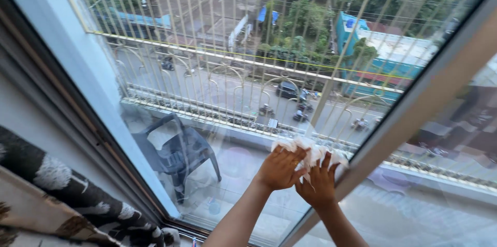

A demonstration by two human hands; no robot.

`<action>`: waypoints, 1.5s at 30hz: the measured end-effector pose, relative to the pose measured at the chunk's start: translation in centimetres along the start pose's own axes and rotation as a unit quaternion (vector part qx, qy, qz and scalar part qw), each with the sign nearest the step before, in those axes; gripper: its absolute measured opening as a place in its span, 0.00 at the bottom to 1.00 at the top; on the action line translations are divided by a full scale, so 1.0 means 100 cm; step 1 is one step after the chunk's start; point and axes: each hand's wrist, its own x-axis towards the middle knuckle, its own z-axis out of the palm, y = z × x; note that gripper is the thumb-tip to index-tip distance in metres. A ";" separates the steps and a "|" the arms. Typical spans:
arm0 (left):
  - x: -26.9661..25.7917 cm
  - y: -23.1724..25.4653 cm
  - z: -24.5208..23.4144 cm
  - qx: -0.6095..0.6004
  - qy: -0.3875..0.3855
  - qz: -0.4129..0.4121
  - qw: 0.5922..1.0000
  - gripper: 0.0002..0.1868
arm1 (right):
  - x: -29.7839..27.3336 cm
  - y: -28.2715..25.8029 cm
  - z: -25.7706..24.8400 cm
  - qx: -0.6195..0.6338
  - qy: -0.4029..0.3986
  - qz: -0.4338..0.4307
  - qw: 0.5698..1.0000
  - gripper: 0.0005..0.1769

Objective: The person wipes the glass panes of a sliding window using tissues and then continues the cleaning with a red cloth, applying liquid from a spray bottle to the glass and window track.

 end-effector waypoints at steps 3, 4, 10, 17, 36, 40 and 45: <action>-0.013 -0.019 0.005 0.045 0.026 0.029 0.998 0.30 | 0.001 0.003 0.011 -0.010 -0.010 -0.073 0.997 0.36; -0.019 -0.026 0.005 0.051 0.026 0.023 0.998 0.30 | 0.003 -0.003 0.016 -0.004 -0.010 -0.078 0.997 0.36; -0.067 -0.065 0.006 0.030 0.017 -0.004 0.999 0.26 | 0.021 -0.041 0.030 -0.056 -0.084 -0.096 0.990 0.41; -0.146 -0.139 -0.032 0.116 0.056 -0.077 0.989 0.26 | 0.067 -0.116 0.053 0.015 -0.170 -0.194 0.966 0.35; -0.256 -0.287 -0.042 0.018 0.388 -0.356 0.850 0.35 | 0.152 -0.339 0.202 -0.037 -0.263 -0.384 0.884 0.45; -0.270 -0.327 -0.041 -0.308 0.560 -0.383 0.667 0.40 | 0.177 -0.384 0.204 -0.150 -0.216 -0.430 0.864 0.45; -0.300 -0.346 -0.080 -0.527 0.468 -0.545 0.455 0.47 | 0.183 -0.436 0.229 -0.250 -0.251 -0.493 0.795 0.44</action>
